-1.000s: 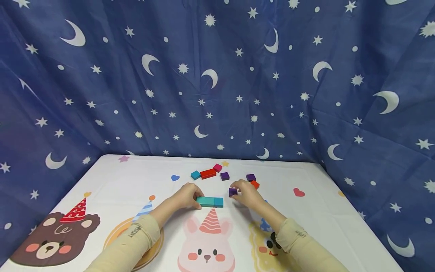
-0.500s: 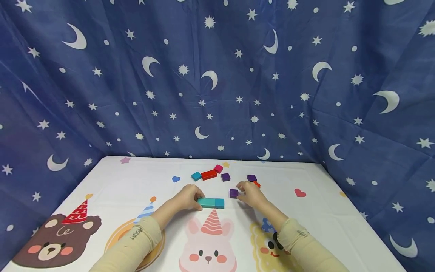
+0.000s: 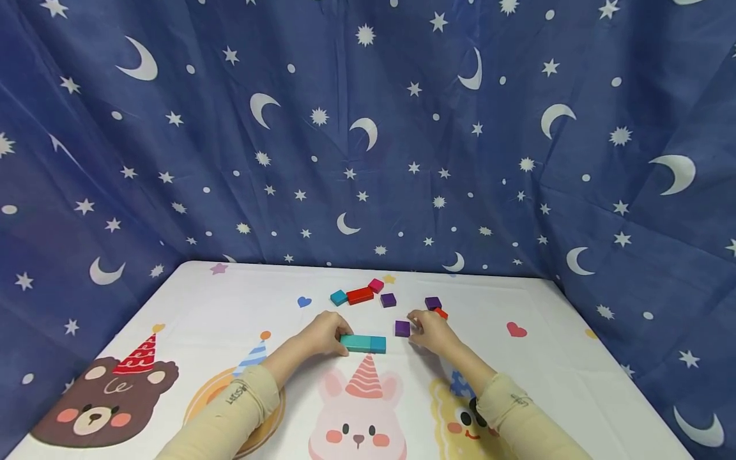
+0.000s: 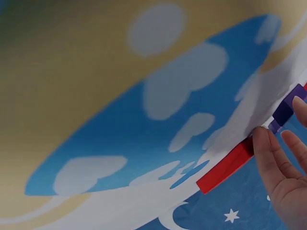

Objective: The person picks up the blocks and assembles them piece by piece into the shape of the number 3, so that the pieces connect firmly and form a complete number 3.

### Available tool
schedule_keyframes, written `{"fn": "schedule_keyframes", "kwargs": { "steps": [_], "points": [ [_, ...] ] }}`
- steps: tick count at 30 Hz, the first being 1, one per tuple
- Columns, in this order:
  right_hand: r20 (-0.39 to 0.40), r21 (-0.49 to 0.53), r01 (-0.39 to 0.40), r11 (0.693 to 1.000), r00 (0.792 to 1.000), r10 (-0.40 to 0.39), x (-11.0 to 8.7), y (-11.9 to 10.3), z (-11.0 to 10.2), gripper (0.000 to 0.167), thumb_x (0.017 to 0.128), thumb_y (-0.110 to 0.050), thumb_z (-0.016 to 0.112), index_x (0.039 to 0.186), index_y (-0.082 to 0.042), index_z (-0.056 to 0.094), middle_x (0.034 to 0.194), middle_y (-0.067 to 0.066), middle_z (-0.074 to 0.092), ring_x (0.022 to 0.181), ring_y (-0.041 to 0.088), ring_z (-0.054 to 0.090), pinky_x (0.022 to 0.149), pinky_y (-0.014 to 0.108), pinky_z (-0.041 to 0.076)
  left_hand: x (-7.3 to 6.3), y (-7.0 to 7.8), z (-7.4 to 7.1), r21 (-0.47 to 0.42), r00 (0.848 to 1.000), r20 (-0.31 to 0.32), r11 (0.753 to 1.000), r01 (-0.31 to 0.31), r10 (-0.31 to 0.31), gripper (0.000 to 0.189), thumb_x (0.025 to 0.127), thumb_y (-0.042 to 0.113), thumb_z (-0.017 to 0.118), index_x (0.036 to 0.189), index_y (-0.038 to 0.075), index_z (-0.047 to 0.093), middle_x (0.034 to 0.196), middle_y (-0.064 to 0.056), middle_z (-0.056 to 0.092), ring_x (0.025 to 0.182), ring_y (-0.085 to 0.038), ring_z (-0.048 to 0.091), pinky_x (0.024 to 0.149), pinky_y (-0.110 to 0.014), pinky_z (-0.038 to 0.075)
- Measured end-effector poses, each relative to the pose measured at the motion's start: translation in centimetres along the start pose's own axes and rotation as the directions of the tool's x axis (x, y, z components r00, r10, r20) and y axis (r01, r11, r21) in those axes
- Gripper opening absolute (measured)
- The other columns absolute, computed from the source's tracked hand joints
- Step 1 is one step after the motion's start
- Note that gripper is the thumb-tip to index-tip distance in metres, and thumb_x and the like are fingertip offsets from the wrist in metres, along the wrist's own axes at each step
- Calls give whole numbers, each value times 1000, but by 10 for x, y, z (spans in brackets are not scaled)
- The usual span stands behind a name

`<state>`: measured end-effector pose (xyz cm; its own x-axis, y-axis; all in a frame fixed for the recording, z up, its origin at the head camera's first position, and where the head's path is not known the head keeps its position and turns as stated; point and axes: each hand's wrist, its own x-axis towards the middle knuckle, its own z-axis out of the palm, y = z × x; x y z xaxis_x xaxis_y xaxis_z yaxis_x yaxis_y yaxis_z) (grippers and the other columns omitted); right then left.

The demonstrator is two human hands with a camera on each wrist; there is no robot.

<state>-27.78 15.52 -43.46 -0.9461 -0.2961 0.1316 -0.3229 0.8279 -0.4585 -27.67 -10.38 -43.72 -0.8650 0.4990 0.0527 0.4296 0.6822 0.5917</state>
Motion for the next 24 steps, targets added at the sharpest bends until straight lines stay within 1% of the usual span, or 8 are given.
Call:
{"fn": "schedule_keyframes", "kwargs": {
  "steps": [3, 7, 10, 12, 16, 20, 24],
  "points": [
    [9, -22, 10, 1000, 1000, -10, 1, 0, 1, 41, 69, 0, 79, 107, 3, 65, 87, 13, 67, 72, 16, 55, 71, 33, 53, 0, 0, -1, 1, 1000, -2, 1000, 3, -3, 28, 65, 5, 84, 91, 1, 74, 78, -5, 71, 65, -8, 54, 62, -20, 49],
    [8, -43, 10, 999, 1000, -9, 0, 1, 1, 42, 67, 0, 80, 107, 3, 66, 92, 13, 69, 80, 19, 61, 77, 35, 54, 0, 2, -1, -2, 1000, 6, 1000, 9, -9, 28, 66, 5, 84, 91, 1, 74, 79, -5, 71, 65, -9, 54, 63, -22, 49],
    [11, -46, 15, 999, 1000, -15, 0, 0, 1, 42, 67, 0, 80, 106, 4, 66, 93, 14, 68, 83, 21, 62, 79, 36, 54, 0, 2, -1, 0, 1000, 5, 1000, 23, -23, 28, 66, 5, 84, 92, 1, 74, 80, -5, 71, 66, -9, 55, 65, -22, 51],
    [14, -59, 23, 998, 1000, -23, 0, 0, 1, 42, 66, 0, 81, 106, 4, 66, 90, 13, 68, 80, 20, 60, 76, 36, 54, 0, 2, -2, 4, 1000, 7, 1000, 30, -30, 29, 66, 5, 84, 92, 1, 74, 81, -6, 72, 66, -8, 56, 66, -22, 52],
    [26, -70, 1, 998, 1000, 1, 3, -2, 0, 45, 67, 0, 80, 109, 4, 65, 90, 13, 67, 80, 20, 58, 77, 35, 53, 3, 2, -5, 9, 999, 8, 999, 33, -33, 29, 66, 6, 84, 93, 1, 74, 82, -6, 72, 67, -9, 57, 68, -23, 53],
    [45, -66, -18, 998, 999, 21, 6, -2, -3, 49, 68, -2, 80, 113, 4, 63, 97, 14, 68, 85, 21, 60, 83, 37, 53, 4, 3, -7, 7, 999, 6, 999, 48, -49, 29, 66, 6, 84, 93, 1, 74, 84, -6, 72, 68, -9, 57, 70, -25, 53],
    [74, -70, -32, 997, 997, 37, 4, -1, -2, 48, 68, -2, 81, 113, 3, 64, 97, 14, 68, 85, 22, 60, 83, 37, 52, 3, 3, -3, 0, 998, 15, 998, 55, -55, 30, 66, 6, 84, 93, 2, 74, 84, -6, 72, 69, -9, 58, 71, -25, 53]
  ]
}}
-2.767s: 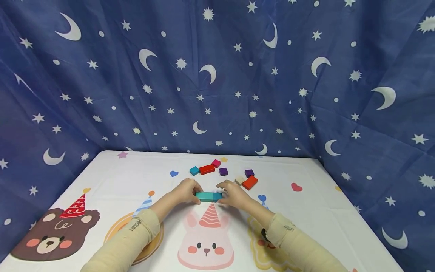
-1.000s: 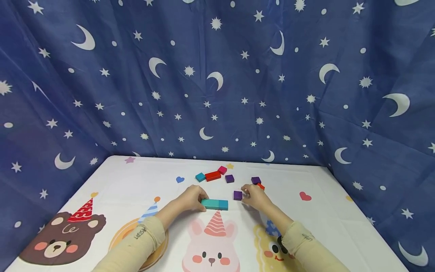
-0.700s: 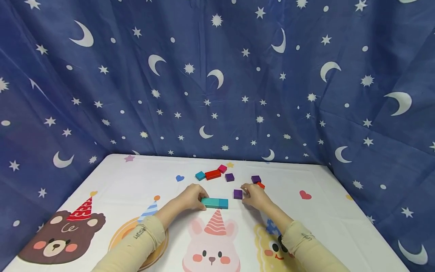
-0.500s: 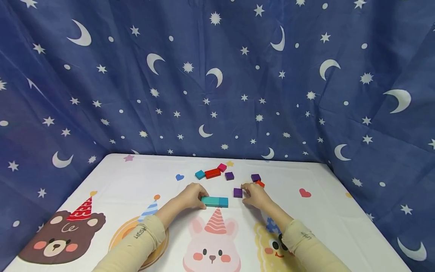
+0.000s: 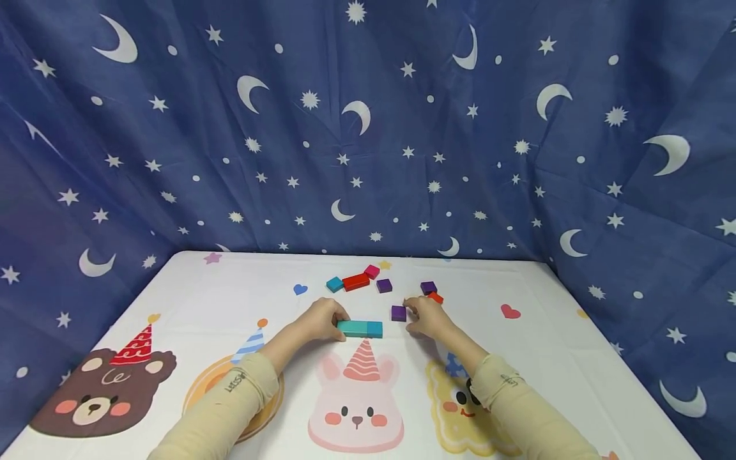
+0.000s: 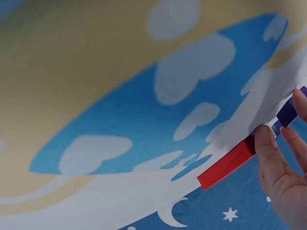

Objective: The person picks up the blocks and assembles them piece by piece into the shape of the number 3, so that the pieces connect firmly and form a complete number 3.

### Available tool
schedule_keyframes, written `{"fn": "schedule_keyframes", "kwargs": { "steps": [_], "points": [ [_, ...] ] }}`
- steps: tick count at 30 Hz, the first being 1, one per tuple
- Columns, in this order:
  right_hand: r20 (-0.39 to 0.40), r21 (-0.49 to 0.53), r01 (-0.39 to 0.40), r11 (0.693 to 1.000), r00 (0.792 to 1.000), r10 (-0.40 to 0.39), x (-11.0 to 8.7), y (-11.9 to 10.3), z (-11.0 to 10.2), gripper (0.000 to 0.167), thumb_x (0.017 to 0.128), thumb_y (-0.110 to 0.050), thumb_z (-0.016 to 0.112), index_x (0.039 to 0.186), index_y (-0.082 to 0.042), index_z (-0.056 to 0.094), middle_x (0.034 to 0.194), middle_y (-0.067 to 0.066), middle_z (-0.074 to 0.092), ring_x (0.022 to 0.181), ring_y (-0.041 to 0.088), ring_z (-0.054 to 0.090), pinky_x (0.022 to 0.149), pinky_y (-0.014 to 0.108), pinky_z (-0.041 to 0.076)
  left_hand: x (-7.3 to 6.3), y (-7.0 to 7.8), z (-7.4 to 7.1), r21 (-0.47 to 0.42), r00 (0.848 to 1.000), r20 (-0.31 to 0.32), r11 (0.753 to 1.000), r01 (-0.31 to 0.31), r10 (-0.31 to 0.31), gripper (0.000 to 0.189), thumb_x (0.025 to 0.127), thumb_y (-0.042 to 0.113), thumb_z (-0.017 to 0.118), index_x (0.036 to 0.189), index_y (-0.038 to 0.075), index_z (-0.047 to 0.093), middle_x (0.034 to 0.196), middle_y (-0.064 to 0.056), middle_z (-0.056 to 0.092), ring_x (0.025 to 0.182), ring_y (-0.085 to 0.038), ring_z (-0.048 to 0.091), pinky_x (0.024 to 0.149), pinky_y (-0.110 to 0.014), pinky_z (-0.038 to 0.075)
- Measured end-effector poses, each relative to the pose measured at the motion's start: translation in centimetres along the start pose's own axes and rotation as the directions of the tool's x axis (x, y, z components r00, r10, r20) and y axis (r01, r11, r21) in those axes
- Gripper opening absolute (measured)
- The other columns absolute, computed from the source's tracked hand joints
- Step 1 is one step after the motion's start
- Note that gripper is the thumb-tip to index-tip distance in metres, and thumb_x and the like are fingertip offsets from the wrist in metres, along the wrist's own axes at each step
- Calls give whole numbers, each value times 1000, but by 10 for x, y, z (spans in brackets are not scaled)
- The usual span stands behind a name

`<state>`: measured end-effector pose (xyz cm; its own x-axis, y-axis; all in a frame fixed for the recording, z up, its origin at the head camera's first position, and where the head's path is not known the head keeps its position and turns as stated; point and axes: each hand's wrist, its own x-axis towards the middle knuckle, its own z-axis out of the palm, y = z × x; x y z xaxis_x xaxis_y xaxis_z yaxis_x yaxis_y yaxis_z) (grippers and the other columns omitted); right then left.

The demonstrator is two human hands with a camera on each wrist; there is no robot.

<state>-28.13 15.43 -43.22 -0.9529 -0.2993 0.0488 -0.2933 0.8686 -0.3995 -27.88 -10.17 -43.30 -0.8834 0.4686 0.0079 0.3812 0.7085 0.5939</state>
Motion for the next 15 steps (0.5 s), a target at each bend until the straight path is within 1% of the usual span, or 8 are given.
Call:
{"fn": "schedule_keyframes", "kwargs": {
  "steps": [4, 10, 15],
  "points": [
    [-12, -4, 16, 1000, 1000, -17, 1, -1, -2, 40, 69, -2, 80, 107, 3, 66, 95, 14, 68, 85, 23, 61, 82, 38, 53, 0, 0, 0, 4, 1000, 4, 1000, -9, 9, 30, 66, 6, 84, 94, 1, 74, 84, -6, 72, 69, -9, 57, 71, -25, 53],
    [-21, -6, 66, 998, 998, -66, 1, -3, 1, 30, 74, -3, 77, 101, 2, 67, 96, 14, 69, 84, 23, 62, 80, 37, 53, -4, -1, 0, 9, 1000, -1, 1000, 12, -11, 30, 65, 5, 84, 93, 1, 74, 84, -6, 72, 69, -9, 58, 70, -25, 53],
    [-44, -45, 94, 995, 994, -96, 1, -2, -1, 25, 74, -4, 77, 97, 1, 67, 92, 13, 69, 78, 21, 59, 75, 36, 52, 0, 1, -1, 9, 1000, -3, 1000, 11, -11, 30, 65, 6, 84, 93, 1, 74, 83, -6, 72, 69, -10, 58, 70, -26, 53]
  ]
}}
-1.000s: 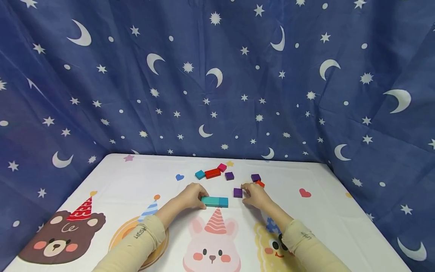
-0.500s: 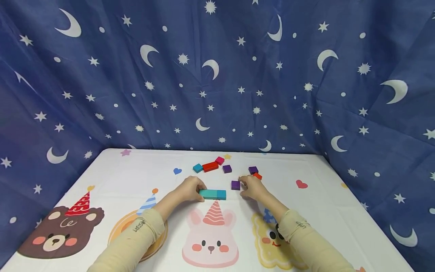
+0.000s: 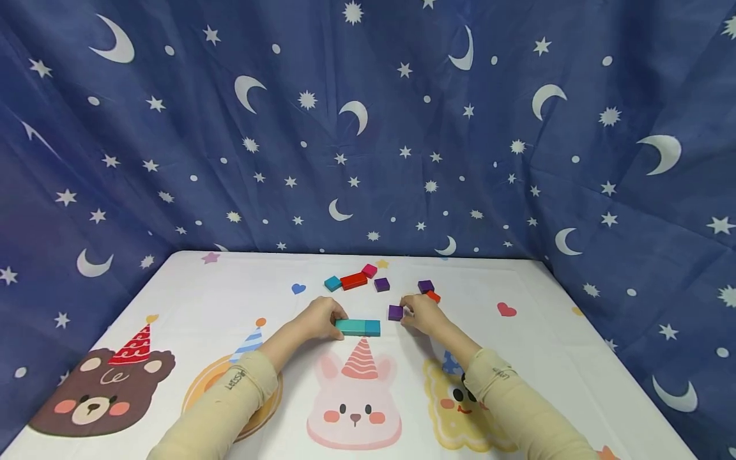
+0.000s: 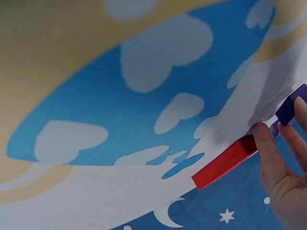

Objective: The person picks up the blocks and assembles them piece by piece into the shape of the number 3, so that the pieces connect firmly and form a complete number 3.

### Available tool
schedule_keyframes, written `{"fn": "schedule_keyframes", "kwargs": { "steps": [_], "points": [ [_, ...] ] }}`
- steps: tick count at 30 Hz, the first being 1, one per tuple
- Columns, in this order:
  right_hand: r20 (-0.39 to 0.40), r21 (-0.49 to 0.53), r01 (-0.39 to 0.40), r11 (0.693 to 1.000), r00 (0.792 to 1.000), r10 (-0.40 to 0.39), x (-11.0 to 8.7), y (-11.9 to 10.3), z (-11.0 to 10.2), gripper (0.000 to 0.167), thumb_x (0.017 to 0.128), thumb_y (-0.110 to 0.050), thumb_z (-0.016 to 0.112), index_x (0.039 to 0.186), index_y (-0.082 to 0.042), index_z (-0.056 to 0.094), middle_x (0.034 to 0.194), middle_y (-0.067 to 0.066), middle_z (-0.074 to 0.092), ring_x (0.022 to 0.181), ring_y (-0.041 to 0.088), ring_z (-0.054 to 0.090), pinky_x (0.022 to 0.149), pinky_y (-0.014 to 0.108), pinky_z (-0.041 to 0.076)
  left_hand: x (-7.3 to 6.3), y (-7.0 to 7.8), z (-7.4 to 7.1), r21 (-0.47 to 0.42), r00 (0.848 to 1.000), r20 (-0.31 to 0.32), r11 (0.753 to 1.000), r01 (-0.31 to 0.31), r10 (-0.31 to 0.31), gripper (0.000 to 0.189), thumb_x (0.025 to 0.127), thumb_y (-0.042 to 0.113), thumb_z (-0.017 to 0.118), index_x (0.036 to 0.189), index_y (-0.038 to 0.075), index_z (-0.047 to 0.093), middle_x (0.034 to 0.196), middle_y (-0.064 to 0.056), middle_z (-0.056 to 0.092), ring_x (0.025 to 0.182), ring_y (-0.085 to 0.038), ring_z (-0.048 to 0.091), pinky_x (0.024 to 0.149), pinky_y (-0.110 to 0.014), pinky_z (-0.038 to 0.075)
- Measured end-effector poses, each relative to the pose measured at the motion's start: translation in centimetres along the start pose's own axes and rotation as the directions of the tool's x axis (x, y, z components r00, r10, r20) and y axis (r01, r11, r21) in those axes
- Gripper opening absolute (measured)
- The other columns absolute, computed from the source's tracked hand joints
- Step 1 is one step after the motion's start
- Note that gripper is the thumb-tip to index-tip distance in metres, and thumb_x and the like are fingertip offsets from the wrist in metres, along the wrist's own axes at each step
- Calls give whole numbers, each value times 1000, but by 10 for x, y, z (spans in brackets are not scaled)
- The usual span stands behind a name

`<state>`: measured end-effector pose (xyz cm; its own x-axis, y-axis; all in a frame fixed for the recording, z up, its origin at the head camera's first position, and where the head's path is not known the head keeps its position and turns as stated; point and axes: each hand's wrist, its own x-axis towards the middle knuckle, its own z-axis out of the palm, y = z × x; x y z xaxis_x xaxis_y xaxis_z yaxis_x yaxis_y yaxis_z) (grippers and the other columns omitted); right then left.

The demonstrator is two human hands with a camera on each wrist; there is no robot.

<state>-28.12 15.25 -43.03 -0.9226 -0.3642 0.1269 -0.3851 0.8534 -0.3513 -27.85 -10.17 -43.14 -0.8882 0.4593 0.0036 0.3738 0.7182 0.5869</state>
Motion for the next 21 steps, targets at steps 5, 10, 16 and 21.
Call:
{"fn": "schedule_keyframes", "kwargs": {
  "steps": [5, 10, 16, 21],
  "points": [
    [11, -31, 12, 999, 1000, -12, 2, -3, -1, 23, 76, -7, 76, 94, 2, 67, 89, 13, 69, 78, 22, 60, 75, 37, 52, 1, -1, -1, 11, 1000, 13, 1000, 10, -10, 31, 66, 8, 84, 94, 2, 74, 83, -5, 72, 68, -9, 57, 70, -24, 53],
    [17, -50, -5, 999, 1000, 6, 3, -5, -2, 22, 77, -9, 75, 94, 2, 66, 92, 14, 69, 83, 25, 63, 79, 39, 53, 2, 1, -3, 13, 1000, 19, 1000, -6, 5, 28, 66, 7, 84, 92, 3, 74, 81, -5, 72, 69, -9, 57, 71, -25, 53],
    [27, -44, -18, 999, 999, 19, 4, -7, -2, 20, 78, -8, 74, 94, 2, 66, 94, 15, 70, 85, 26, 63, 81, 40, 53, 1, 2, -5, 16, 1000, 29, 1000, -8, 8, 29, 66, 8, 84, 93, 1, 74, 82, -6, 73, 68, -9, 58, 70, -24, 53],
    [31, -32, -38, 999, 999, 39, 3, -7, -2, 20, 79, -9, 73, 96, 1, 66, 95, 14, 70, 84, 25, 63, 80, 39, 53, 1, 3, -4, 14, 999, 32, 1000, -4, 3, 29, 67, 8, 84, 93, 2, 74, 81, -5, 72, 68, -9, 56, 70, -23, 52]
  ]
}}
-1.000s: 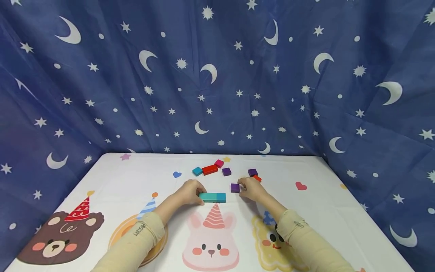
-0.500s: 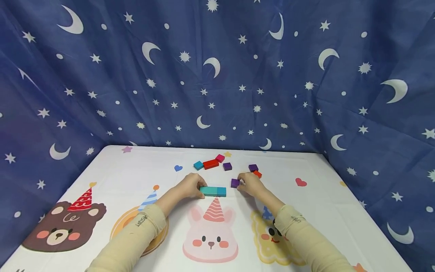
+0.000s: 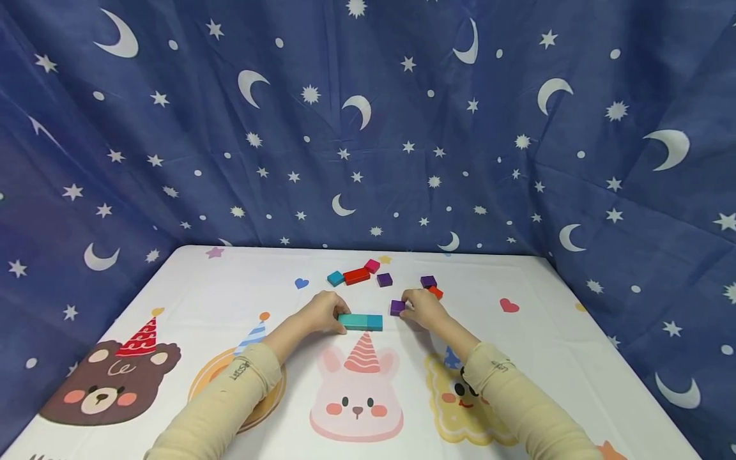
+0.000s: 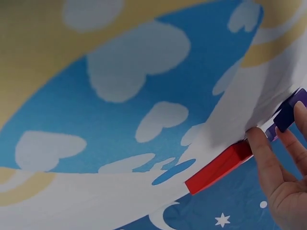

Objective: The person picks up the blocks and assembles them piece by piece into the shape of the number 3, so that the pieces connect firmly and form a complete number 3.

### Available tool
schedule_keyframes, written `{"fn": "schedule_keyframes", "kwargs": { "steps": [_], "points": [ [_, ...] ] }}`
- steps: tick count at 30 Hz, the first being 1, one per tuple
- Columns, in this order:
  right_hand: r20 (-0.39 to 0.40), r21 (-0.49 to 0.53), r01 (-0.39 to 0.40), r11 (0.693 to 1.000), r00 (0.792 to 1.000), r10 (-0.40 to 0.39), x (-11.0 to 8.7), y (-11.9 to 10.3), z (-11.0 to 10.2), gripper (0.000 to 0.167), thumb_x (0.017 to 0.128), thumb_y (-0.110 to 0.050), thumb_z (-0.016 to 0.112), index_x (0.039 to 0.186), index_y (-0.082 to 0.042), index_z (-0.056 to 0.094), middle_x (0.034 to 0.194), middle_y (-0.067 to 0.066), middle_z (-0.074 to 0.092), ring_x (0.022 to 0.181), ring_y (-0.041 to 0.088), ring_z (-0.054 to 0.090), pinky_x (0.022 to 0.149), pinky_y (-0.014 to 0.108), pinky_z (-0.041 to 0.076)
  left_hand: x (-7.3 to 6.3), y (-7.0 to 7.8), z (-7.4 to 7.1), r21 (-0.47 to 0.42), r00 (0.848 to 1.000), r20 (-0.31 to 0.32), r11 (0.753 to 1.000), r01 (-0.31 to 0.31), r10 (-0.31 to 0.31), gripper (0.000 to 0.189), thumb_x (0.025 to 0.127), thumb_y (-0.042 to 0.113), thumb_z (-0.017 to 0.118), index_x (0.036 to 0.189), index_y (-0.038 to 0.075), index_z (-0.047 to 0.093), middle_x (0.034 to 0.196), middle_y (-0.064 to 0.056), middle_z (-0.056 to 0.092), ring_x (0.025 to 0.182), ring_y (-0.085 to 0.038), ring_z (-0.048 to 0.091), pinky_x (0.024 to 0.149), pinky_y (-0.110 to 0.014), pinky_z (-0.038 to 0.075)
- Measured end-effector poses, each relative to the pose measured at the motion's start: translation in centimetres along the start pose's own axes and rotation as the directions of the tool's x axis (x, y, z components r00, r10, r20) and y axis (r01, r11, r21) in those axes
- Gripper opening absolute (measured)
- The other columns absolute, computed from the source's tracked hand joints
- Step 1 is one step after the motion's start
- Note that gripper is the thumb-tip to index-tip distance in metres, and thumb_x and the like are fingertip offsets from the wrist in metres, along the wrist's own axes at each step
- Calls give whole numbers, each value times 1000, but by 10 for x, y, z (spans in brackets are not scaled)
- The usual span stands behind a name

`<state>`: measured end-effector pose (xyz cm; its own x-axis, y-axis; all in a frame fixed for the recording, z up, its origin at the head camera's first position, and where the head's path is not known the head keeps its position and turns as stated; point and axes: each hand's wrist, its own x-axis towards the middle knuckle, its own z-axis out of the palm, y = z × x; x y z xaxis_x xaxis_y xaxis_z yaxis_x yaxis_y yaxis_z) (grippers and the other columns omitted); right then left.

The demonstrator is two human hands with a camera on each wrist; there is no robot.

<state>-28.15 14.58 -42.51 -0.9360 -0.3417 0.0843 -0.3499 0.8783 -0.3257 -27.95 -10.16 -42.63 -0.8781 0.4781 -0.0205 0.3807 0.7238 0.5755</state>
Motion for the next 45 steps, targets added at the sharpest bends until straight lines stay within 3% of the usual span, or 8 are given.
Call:
{"fn": "schedule_keyframes", "kwargs": {
  "steps": [9, 11, 20, 29, 35, 45],
  "points": [
    [1, 31, -33, 999, 999, 33, -1, 0, -2, 22, 79, -10, 74, 96, 0, 66, 95, 14, 70, 82, 24, 62, 78, 38, 53, 4, -3, -2, -49, 1000, 17, 999, 7, -6, 29, 66, 7, 84, 93, 0, 74, 82, -6, 72, 69, -11, 60, 72, -26, 54],
    [-4, 32, -36, 999, 999, 36, -1, -1, -2, 22, 79, -11, 75, 96, 0, 66, 94, 13, 69, 80, 23, 62, 77, 37, 53, 4, -4, -3, -44, 1000, 20, 999, -22, 23, 28, 66, 8, 84, 92, 1, 74, 80, -4, 72, 67, -9, 59, 69, -24, 54],
    [-10, 23, -35, 999, 999, 35, -3, -4, 1, 23, 79, -12, 74, 96, 0, 66, 94, 12, 69, 81, 23, 63, 76, 36, 54, 2, -5, 1, -32, 999, 15, 999, 41, -41, 29, 67, 7, 84, 93, 1, 74, 83, -6, 72, 69, -10, 59, 72, -25, 54],
    [-50, 33, -11, 999, 999, 12, -4, -3, 3, 24, 79, -9, 75, 98, 1, 67, 90, 13, 69, 80, 22, 63, 73, 34, 54, 1, -3, -1, -12, 1000, 12, 1000, 25, -25, 30, 67, 9, 84, 94, 2, 74, 84, -6, 73, 69, -10, 58, 71, -24, 53],
    [-42, 20, 24, 1000, 999, -23, 1, -5, 5, 27, 78, -7, 74, 102, 3, 67, 91, 15, 69, 83, 23, 64, 77, 34, 55, 2, -4, 0, -10, 1000, 8, 1000, 23, -23, 30, 67, 9, 84, 94, 2, 74, 83, -5, 73, 69, -9, 58, 71, -24, 53],
    [-16, -4, 145, 989, 989, -145, 7, -6, 7, 24, 78, -7, 74, 100, 3, 68, 86, 13, 70, 79, 22, 63, 77, 35, 54, 3, -4, -1, 4, 1000, 7, 1000, 22, -22, 29, 67, 10, 84, 94, 3, 74, 84, -5, 72, 71, -9, 58, 73, -25, 53]
  ]
}}
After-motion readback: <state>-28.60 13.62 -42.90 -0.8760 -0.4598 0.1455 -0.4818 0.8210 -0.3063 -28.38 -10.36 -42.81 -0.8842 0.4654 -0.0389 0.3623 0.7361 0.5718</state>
